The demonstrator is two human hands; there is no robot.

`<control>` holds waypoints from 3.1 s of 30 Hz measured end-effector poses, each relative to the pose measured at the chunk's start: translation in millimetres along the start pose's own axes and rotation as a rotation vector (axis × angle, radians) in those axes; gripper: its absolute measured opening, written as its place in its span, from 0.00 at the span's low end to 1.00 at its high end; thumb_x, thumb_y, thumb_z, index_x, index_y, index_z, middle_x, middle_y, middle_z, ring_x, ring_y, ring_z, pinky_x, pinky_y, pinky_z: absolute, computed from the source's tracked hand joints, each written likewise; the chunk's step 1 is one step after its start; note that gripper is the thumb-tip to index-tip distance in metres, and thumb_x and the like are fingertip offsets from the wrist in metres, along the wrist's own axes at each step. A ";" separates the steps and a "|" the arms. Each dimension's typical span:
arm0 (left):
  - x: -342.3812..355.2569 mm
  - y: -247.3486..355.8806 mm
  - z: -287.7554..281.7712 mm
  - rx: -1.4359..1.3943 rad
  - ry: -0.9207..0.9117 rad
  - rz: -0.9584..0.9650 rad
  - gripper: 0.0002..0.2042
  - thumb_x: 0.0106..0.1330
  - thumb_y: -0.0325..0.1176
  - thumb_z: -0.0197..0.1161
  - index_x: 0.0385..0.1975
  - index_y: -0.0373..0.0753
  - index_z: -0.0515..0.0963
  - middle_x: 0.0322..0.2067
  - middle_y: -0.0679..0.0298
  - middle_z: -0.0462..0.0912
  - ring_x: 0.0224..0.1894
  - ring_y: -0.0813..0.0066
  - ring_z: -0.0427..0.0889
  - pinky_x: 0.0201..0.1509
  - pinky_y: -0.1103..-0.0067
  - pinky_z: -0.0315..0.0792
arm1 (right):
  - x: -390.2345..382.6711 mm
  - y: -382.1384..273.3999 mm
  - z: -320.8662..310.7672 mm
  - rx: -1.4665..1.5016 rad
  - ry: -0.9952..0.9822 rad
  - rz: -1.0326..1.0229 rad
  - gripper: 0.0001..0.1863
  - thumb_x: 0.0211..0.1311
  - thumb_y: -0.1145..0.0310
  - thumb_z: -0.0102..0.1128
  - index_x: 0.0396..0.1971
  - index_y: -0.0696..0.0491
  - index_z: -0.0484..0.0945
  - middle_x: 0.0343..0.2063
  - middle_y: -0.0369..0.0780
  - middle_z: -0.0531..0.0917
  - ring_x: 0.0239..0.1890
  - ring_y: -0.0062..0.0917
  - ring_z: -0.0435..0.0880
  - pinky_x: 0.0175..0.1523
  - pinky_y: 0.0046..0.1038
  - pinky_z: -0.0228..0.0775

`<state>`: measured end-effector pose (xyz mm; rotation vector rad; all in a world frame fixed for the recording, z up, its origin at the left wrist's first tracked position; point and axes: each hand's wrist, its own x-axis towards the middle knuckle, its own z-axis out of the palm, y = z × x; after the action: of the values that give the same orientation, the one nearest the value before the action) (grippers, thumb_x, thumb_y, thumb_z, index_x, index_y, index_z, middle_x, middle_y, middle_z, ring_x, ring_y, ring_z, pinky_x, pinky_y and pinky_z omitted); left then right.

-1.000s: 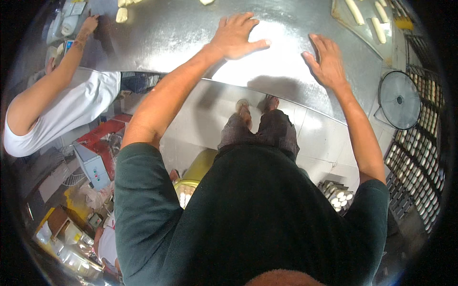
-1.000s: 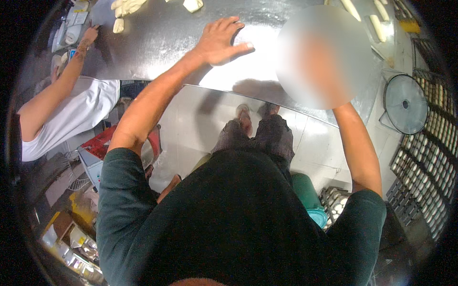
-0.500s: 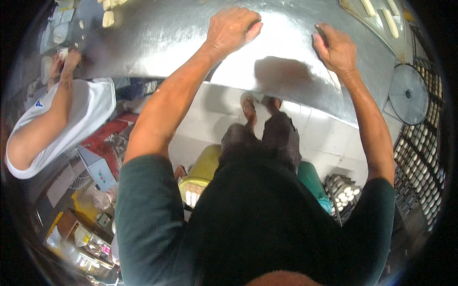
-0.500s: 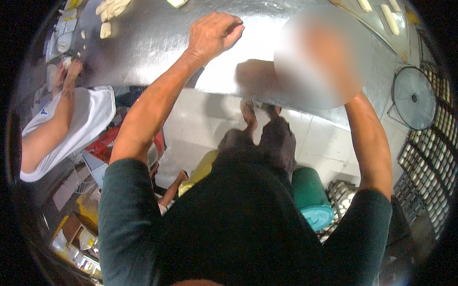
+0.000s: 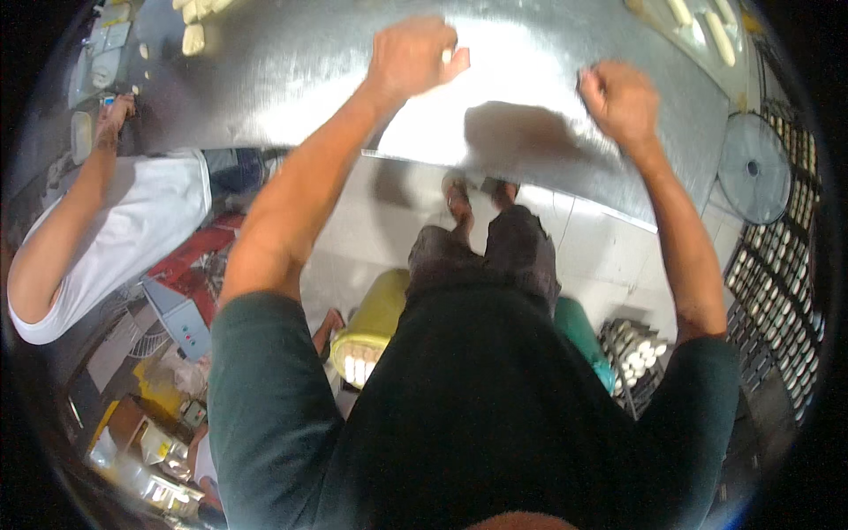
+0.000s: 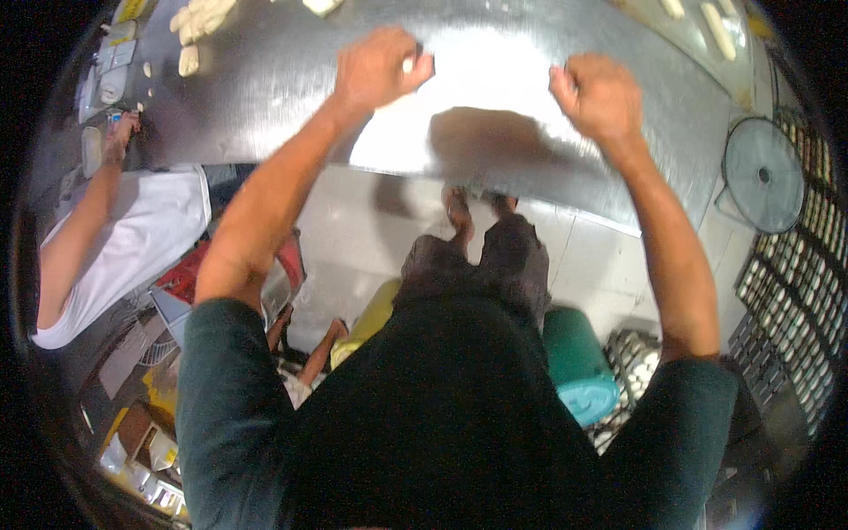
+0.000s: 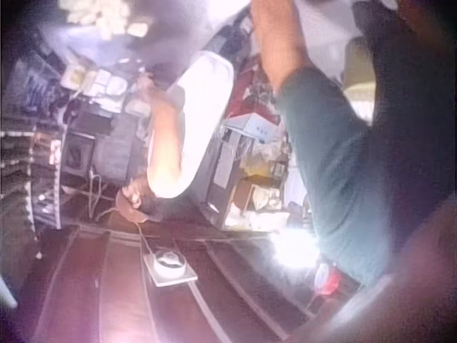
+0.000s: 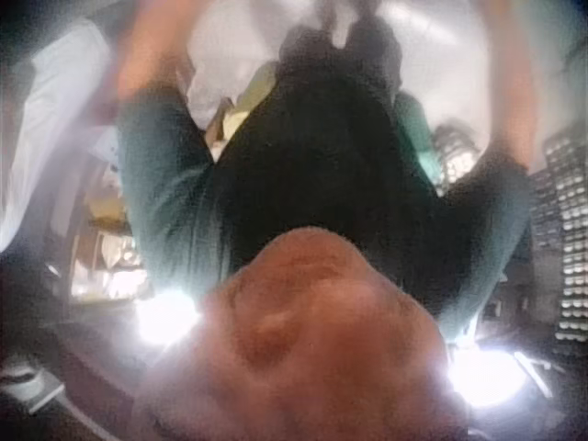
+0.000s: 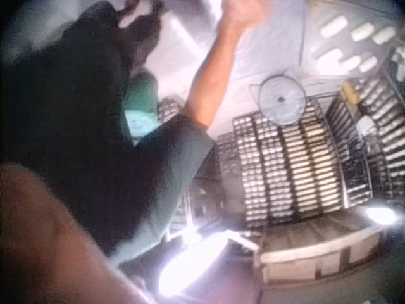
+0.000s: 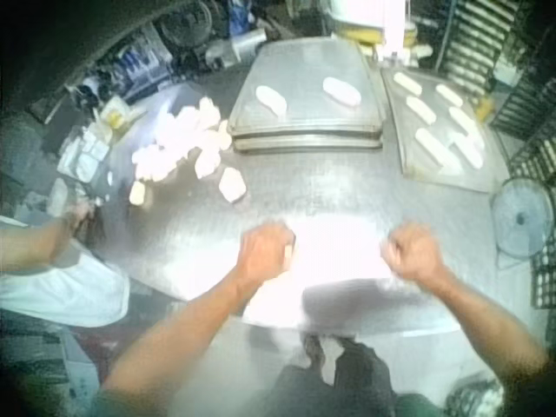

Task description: The person shapes pieces of dough into rolls by hand on a metal table and places them onto trays, then slides the filled trays into a proofing rack.

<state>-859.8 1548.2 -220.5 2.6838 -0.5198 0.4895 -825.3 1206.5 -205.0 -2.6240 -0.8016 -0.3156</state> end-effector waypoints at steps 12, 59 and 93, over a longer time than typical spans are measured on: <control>-5.0 6.2 -6.4 0.018 -0.097 -0.010 0.19 0.61 0.53 0.72 0.29 0.41 0.83 0.29 0.64 0.84 0.32 0.65 0.84 0.33 0.66 0.79 | -4.3 -5.6 -17.8 -0.112 -0.217 0.073 0.20 0.65 0.49 0.64 0.26 0.51 0.82 0.29 0.41 0.83 0.34 0.39 0.82 0.40 0.43 0.72; 6.3 15.0 1.0 0.345 -0.143 -0.118 0.39 0.73 0.56 0.55 0.72 0.27 0.61 0.74 0.41 0.60 0.76 0.43 0.59 0.80 0.48 0.47 | -0.4 8.2 27.4 -0.190 -0.138 -0.024 0.46 0.65 0.41 0.63 0.73 0.58 0.62 0.73 0.50 0.67 0.76 0.46 0.61 0.78 0.52 0.48; -31.0 94.3 -14.9 0.273 -0.515 -0.361 0.45 0.72 0.65 0.50 0.78 0.34 0.53 0.78 0.46 0.53 0.80 0.44 0.52 0.79 0.42 0.40 | -50.1 -37.3 -8.4 -0.053 -0.070 -0.077 0.26 0.52 0.50 0.70 0.32 0.63 0.89 0.68 0.51 0.73 0.72 0.54 0.62 0.72 0.69 0.46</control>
<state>-929.7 1481.5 -193.2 3.0739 -0.0851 -0.2593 -888.3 1207.1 -202.5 -2.6709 -0.9317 -0.2708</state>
